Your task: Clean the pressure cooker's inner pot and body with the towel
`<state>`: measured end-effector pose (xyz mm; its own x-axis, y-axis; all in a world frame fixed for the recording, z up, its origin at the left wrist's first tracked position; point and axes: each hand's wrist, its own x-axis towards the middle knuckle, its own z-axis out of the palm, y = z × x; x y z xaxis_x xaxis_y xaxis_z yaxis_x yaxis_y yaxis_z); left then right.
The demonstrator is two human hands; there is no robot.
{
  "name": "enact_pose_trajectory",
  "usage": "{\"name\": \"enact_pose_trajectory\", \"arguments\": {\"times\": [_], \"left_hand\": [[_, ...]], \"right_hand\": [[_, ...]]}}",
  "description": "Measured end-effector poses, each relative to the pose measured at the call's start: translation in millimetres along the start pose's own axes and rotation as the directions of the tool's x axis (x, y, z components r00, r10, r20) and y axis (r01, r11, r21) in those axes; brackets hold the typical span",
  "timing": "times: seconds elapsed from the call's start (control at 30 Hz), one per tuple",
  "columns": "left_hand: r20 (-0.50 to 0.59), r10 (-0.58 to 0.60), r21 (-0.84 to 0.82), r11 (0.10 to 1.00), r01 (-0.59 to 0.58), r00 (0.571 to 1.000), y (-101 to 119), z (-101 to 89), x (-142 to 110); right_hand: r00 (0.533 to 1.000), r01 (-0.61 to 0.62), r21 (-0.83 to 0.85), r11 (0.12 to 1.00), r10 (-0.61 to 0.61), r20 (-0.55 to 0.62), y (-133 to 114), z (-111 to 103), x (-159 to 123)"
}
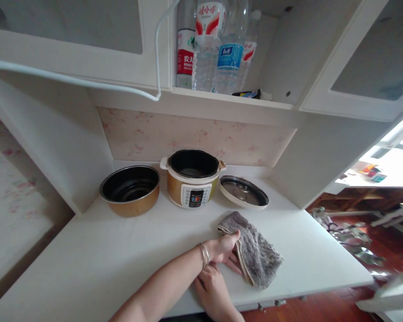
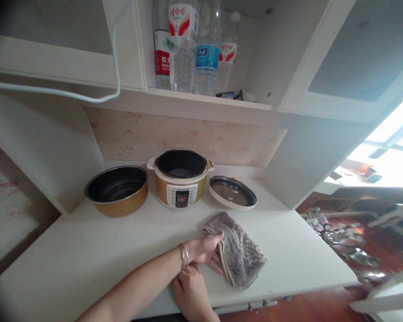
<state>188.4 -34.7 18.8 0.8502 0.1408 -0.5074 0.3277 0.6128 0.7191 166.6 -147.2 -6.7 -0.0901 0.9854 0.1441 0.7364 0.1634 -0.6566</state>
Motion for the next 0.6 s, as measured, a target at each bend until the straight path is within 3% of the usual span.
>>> {"name": "enact_pose_trajectory", "arguments": {"times": [0.07, 0.17, 0.27, 0.33, 0.4, 0.47, 0.53, 0.6], "left_hand": [[-0.103, -0.027, 0.166, 0.985, 0.044, 0.994, -0.5, -7.8, -9.0], [-0.208, 0.025, 0.364, 0.93, 0.054, 0.978, -3.2, -21.6, -36.8], [-0.251, 0.224, 0.367, 0.922, -0.121, 0.942, -12.6, -39.2, -76.7], [-0.353, 0.384, 0.315, 0.907, -0.278, 0.853, -23.0, -54.5, -108.5], [-0.554, 0.48, 0.294, 0.877, -0.38, 0.68, -35.4, -73.0, -144.1], [-0.747, 0.499, 0.318, 0.849, -0.422, 0.44, -47.9, -94.0, -182.0], [-0.855, 0.471, 0.34, 0.824, -0.454, 0.216, -58.4, -115.5, -219.4], [-0.894, 0.448, 0.388, 0.788, -0.479, 0.014, -64.9, -135.7, -252.9]], "right_hand": [[0.998, 0.056, -0.001, 0.998, -0.056, 0.032, -2.2, -2.4, 1.8], [0.988, 0.108, 0.032, 0.994, -0.111, 0.108, -6.6, -9.7, 5.0], [0.967, 0.117, 0.1, 0.988, -0.136, 0.216, -10.8, -20.8, 9.5], [0.956, 0.069, 0.166, 0.984, -0.112, 0.269, -13.3, -28.7, 15.3], [0.965, -0.015, 0.244, 0.97, -0.05, 0.259, -16.0, -35.0, 25.4], [0.979, -0.082, 0.319, 0.944, 0.017, 0.201, -19.8, -38.4, 41.1], [0.988, -0.094, 0.379, 0.921, 0.038, 0.153, -25.4, -38.2, 63.0], [0.991, -0.081, 0.427, 0.9, 0.027, 0.13, -33.8, -34.6, 90.1]]}}
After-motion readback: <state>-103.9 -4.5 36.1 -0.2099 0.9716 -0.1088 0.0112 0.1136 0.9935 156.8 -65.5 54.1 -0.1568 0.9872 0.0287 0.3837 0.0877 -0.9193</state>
